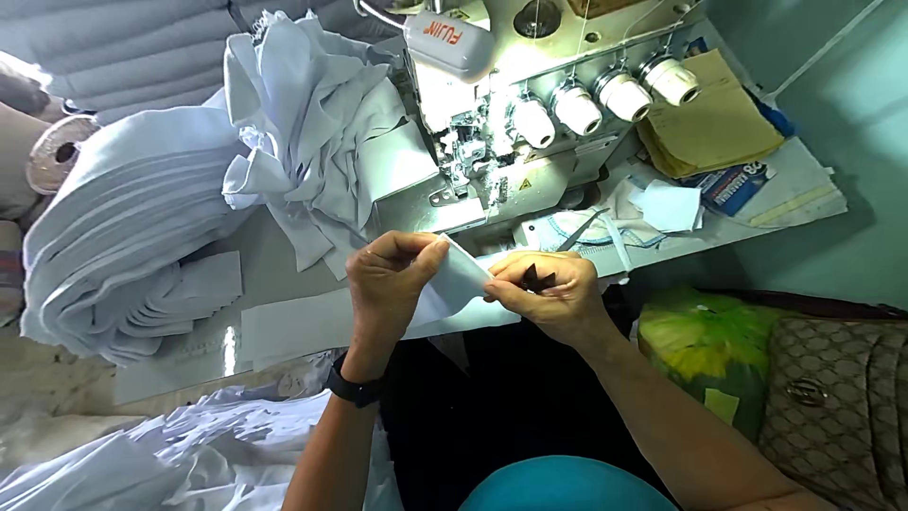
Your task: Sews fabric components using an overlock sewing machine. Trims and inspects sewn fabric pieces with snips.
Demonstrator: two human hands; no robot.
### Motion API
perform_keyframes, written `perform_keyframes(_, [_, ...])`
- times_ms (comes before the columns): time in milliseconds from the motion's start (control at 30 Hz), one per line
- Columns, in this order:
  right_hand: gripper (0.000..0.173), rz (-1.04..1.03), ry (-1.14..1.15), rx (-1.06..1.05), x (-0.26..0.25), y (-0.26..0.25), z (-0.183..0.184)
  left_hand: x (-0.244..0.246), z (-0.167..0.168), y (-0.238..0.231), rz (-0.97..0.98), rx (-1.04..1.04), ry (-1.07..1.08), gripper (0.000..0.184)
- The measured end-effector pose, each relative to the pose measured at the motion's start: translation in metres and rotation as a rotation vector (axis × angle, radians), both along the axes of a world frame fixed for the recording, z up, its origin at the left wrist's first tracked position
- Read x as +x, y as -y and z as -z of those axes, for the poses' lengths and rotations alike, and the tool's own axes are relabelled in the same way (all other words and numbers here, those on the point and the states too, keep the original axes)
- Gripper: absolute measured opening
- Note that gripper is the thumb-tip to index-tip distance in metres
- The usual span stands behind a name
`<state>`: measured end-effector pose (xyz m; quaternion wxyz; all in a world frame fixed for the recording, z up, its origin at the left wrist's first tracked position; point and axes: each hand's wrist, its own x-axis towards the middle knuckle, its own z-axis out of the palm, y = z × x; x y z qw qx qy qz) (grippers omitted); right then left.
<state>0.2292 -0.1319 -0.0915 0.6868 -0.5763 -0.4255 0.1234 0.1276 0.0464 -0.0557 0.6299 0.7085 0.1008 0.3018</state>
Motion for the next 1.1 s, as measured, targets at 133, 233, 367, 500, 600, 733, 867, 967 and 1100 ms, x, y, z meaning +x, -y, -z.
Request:
perform_keyframes(133, [0.011,0.082,-0.109,0.024,-0.004,-0.016,0.005,0.014,-0.001,-0.007,0.023,0.171,0.063,0.019])
perform_keyframes(233, [0.012,0.212,-0.063,-0.009,-0.004,-0.029,0.013,0.032,-0.003,-0.024,0.045,0.555,0.057,0.016])
perform_keyframes(367, [0.007,0.356,0.024,-0.047,-0.011,-0.034,0.028,0.046,-0.002,-0.029,0.058,0.867,-0.068,0.009])
perform_keyframes(500, [0.006,0.387,0.163,-0.096,-0.011,-0.029,0.025,0.029,0.005,0.018,-0.251,1.266,-0.291,0.021])
perform_keyframes(600, [0.008,0.399,0.213,-0.106,-0.003,-0.033,0.018,0.024,0.030,0.031,-0.390,1.265,-0.335,0.030])
perform_keyframes(733, [0.011,0.412,0.258,-0.128,0.005,-0.040,0.010,0.028,0.027,0.016,-0.257,1.090,-0.299,0.029])
perform_keyframes(867, [0.014,0.480,0.402,-0.232,0.018,-0.050,0.005,0.036,0.009,-0.010,-0.087,0.995,-0.321,0.030])
perform_keyframes(967, [0.016,0.531,0.471,-0.290,0.020,-0.055,0.001,0.043,-0.006,-0.036,-0.013,0.913,-0.381,0.027])
perform_keyframes(1100, [0.013,0.356,0.200,-0.163,0.017,-0.037,0.004,0.077,-0.003,-0.083,-0.005,0.692,-0.342,0.034])
